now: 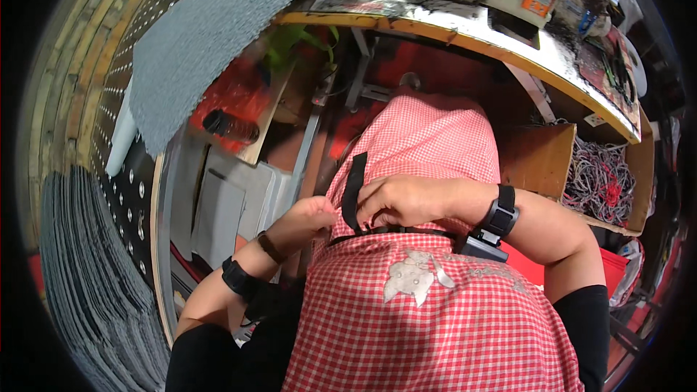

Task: The person is sewing the edges of fabric panels using an industrial overlock sewing machine.

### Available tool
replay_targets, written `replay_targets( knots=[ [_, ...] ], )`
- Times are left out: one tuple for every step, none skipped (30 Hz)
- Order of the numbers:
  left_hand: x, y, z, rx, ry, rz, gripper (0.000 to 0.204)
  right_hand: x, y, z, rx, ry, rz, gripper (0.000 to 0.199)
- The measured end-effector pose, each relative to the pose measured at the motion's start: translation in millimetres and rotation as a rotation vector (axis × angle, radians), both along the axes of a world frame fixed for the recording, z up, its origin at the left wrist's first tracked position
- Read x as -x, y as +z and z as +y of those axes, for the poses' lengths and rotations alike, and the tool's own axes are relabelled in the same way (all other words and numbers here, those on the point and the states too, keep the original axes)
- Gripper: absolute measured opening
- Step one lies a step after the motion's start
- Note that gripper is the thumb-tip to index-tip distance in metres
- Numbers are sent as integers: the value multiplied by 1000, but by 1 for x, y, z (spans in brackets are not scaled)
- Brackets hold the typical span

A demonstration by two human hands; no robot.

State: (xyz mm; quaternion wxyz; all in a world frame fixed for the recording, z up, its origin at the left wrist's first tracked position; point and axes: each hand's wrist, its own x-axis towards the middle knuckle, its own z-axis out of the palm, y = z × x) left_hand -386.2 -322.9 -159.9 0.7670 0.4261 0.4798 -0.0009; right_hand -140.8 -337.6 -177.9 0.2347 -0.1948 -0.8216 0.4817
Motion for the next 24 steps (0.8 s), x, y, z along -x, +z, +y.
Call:
replay_targets(
  knots=[
    [0,2,-3,-70,3,39,4,5,3,2,-5,20,17,26],
    [2,2,-5,-70,18,37,4,9,6,3,-6,34,16,26],
    [1,2,-5,-84,34,11,2,11,11,5,-16,57,-64,23],
    [1,1,-6,-99,49,-16,1,12,14,5,-26,76,-145,20],
    [1,-4,-7,-102,50,-23,1,14,13,4,-64,49,-132,10],
    [1,-11,-7,-212,42,-41,2,14,14,5,-69,50,-136,10],
    [1,-17,-7,-321,31,-60,5,13,14,5,-170,24,-168,8],
    [2,-21,-6,-326,27,-66,5,11,15,5,-271,-5,-201,7],
    [1,-22,-7,-337,26,-45,8,7,15,4,-274,-12,-208,7],
    [0,-24,-7,-349,23,-25,12,2,15,2,-281,-55,-173,7],
    [3,-33,-5,-405,9,32,12,-3,16,0,-289,-100,-139,9],
    [0,-28,-3,-406,-9,21,12,-9,17,-3,-289,-118,-149,9],
    [-4,-21,0,-437,-68,128,13,-16,18,-7,-256,-139,-144,9],
    [-7,-16,3,-471,-128,234,13,-25,19,-11,-223,-161,-140,9],
    [-8,-17,5,-526,-149,245,12,-39,25,-17,-246,-173,-180,8],
    [-3,-25,7,-538,-150,237,12,-55,24,-24,-227,-196,-200,7],
    [3,-37,9,-612,-209,208,11,-73,23,-33,-208,-218,-220,5],
    [4,-43,14,-684,-275,176,11,-91,26,-45,-164,-247,-255,5],
    [1,-40,19,-741,-331,219,9,-105,32,-58,-117,-273,-286,7],
    [-11,-30,23,-744,-338,211,9,-114,36,-69,-118,-282,-291,7],
    [-33,-13,28,-1138,-314,95,11,-122,39,-81,-56,-343,-315,9],
    [-54,2,31,-1524,-276,-40,15,-125,41,-91,9,-406,-340,11],
    [-68,14,32,-1267,-394,-171,18,-128,40,-94,36,-373,-360,14],
    [-78,23,30,-1004,-492,-285,22,-124,42,-95,38,-375,-361,14]
  ],
)
